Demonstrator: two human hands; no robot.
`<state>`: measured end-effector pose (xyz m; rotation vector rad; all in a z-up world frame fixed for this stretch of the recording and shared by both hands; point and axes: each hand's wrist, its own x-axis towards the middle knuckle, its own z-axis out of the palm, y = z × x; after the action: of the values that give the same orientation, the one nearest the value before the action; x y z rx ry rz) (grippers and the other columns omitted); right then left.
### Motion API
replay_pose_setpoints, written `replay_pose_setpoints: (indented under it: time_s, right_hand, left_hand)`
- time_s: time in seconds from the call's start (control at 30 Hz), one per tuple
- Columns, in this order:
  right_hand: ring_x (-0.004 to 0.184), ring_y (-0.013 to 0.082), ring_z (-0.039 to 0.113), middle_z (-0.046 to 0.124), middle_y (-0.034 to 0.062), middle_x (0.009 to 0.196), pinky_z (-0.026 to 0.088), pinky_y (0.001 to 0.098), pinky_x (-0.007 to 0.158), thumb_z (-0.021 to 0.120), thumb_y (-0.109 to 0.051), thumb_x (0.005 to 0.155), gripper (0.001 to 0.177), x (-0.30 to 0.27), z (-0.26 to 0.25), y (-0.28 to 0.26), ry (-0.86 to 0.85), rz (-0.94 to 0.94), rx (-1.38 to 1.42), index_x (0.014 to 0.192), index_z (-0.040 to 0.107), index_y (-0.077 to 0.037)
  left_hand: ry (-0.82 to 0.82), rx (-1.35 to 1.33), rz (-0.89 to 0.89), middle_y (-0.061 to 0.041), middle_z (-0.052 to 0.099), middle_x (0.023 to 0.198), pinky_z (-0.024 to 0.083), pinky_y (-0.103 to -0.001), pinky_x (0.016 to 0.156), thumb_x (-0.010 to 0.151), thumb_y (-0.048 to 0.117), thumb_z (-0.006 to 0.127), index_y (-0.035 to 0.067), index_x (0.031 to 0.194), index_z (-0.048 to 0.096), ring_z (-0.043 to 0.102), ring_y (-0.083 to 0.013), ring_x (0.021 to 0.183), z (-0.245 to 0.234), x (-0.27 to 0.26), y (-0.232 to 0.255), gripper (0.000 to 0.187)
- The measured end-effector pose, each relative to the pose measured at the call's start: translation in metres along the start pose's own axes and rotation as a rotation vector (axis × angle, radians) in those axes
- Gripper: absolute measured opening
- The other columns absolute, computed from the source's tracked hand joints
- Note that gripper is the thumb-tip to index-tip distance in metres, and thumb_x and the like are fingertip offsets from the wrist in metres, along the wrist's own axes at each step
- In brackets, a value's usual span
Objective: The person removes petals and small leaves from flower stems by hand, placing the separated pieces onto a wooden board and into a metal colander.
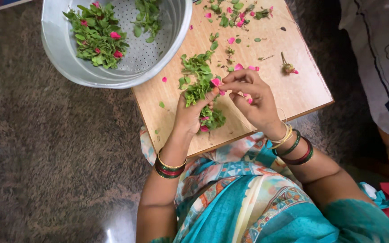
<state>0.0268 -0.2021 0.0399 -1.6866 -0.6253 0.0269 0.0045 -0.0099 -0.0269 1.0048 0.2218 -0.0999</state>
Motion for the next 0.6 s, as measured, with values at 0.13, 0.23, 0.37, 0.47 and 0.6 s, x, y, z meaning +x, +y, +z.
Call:
replay_pose_setpoints:
  time_s: [0.13, 0.23, 0.37, 0.47, 0.6]
  right_hand:
    - [0.115, 0.0225, 0.059, 0.062, 0.0105, 0.123, 0.051, 0.0335, 0.098, 0.056, 0.010, 0.084, 0.044, -0.002, 0.000, -0.009, 0.008, -0.087, -0.109, 0.121, 0.073, -0.006]
    - [0.118, 0.0237, 0.059, 0.062, 0.0110, 0.126, 0.050, 0.0355, 0.101, 0.058, 0.009, 0.085, 0.042, -0.006, 0.006, -0.012, 0.045, -0.120, -0.142, 0.122, 0.072, -0.005]
    - [0.109, 0.0220, 0.060, 0.065, 0.0119, 0.129, 0.052, 0.0338, 0.096, 0.060, 0.009, 0.086, 0.045, -0.011, 0.014, -0.010, 0.104, -0.085, -0.143, 0.128, 0.068, -0.005]
    - [0.105, 0.0210, 0.061, 0.068, 0.0093, 0.128, 0.053, 0.0328, 0.092, 0.062, 0.010, 0.087, 0.050, -0.016, 0.017, -0.010, 0.146, -0.100, -0.214, 0.134, 0.063, -0.006]
    - [0.106, 0.0239, 0.059, 0.068, 0.0079, 0.127, 0.055, 0.0339, 0.092, 0.063, 0.012, 0.087, 0.056, -0.020, 0.023, -0.012, 0.148, -0.172, -0.345, 0.139, 0.060, -0.008]
  left_hand:
    - [0.001, -0.026, -0.024, -0.001, 0.070, 0.087, 0.049, -0.025, 0.058, 0.084, 0.011, 0.085, 0.003, 0.104, 0.072, 0.062, -0.0099, 0.069, 0.003, -0.002, 0.004, 0.025]
    - [-0.011, -0.070, -0.040, 0.000, 0.069, 0.087, 0.049, -0.024, 0.058, 0.084, 0.011, 0.084, 0.004, 0.105, 0.072, 0.061, -0.0090, 0.069, 0.007, -0.004, 0.010, 0.026]
    - [0.024, -0.037, 0.007, -0.001, 0.070, 0.089, 0.049, -0.024, 0.058, 0.086, 0.011, 0.083, 0.003, 0.106, 0.072, 0.061, -0.0088, 0.070, 0.010, -0.007, 0.013, 0.024]
    - [0.021, 0.051, 0.090, 0.000, 0.070, 0.089, 0.048, -0.023, 0.062, 0.090, 0.012, 0.082, 0.001, 0.108, 0.073, 0.060, -0.0078, 0.072, 0.011, -0.007, 0.010, 0.023]
    - [0.003, 0.147, 0.173, 0.002, 0.070, 0.089, 0.045, -0.021, 0.065, 0.095, 0.012, 0.077, 0.001, 0.111, 0.074, 0.058, -0.0044, 0.075, 0.009, -0.008, 0.007, 0.021]
